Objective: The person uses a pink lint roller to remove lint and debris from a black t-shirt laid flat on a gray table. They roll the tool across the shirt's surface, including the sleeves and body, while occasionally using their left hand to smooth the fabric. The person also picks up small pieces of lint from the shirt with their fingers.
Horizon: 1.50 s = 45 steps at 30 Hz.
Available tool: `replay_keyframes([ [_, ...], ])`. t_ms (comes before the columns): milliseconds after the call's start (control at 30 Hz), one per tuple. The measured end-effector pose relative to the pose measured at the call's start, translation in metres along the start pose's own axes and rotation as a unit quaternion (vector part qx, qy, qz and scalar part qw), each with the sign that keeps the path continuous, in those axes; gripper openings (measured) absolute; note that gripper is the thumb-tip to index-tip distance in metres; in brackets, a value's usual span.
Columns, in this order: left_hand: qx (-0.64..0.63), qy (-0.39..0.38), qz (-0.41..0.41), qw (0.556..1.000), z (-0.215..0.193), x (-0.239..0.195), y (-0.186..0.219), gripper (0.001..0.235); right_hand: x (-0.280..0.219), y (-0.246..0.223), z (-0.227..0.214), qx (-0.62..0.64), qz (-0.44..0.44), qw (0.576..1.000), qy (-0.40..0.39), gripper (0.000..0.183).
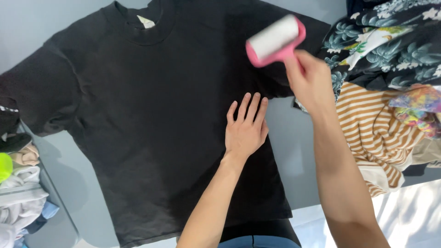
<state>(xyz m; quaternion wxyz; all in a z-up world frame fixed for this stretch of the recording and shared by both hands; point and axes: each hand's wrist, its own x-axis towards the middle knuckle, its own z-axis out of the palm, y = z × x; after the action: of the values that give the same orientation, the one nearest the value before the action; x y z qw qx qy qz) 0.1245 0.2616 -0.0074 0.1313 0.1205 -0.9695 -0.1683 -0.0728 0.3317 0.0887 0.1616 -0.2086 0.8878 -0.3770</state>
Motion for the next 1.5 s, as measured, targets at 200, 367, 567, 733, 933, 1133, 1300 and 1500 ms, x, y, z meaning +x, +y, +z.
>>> replay_keyframes([
  [200, 0.011, -0.01, 0.0, 1.0, 0.002, 0.0, -0.001, 0.064, -0.016, 0.018, 0.017, -0.09, 0.008, 0.995, -0.027, 0.029],
  [367, 0.035, -0.014, 0.0, 0.999, -0.002, 0.001, 0.0, 0.061, 0.023, -0.001, 0.055, -0.088, -0.083, 0.991, 0.056, 0.033],
  [567, 0.021, -0.016, -0.009, 1.0, 0.005, -0.002, -0.001, 0.061, -0.017, -0.024, 0.031, -0.026, -0.054, 0.998, 0.032, 0.029],
  [733, 0.043, -0.04, -0.009, 0.998, 0.008, -0.002, 0.0, 0.058, -0.053, -0.01, 0.064, -0.075, -0.023, 0.997, 0.019, 0.033],
  [933, 0.028, -0.017, -0.003, 0.999, 0.007, -0.002, -0.001, 0.04, 0.023, -0.043, 0.1, 0.01, -0.083, 0.994, 0.078, 0.031],
  [1133, 0.033, -0.06, -0.015, 0.998, 0.004, -0.002, -0.001, 0.06, -0.022, -0.022, 0.038, -0.005, 0.015, 0.998, 0.056, 0.033],
  [1300, 0.032, -0.052, -0.014, 0.998, 0.006, -0.002, -0.001, 0.059, -0.062, -0.019, 0.051, -0.062, 0.041, 0.997, 0.019, 0.032],
  [1500, 0.029, -0.041, -0.002, 0.999, -0.004, 0.001, -0.002, 0.05, 0.018, -0.046, 0.091, -0.08, -0.039, 0.995, 0.038, 0.04],
])
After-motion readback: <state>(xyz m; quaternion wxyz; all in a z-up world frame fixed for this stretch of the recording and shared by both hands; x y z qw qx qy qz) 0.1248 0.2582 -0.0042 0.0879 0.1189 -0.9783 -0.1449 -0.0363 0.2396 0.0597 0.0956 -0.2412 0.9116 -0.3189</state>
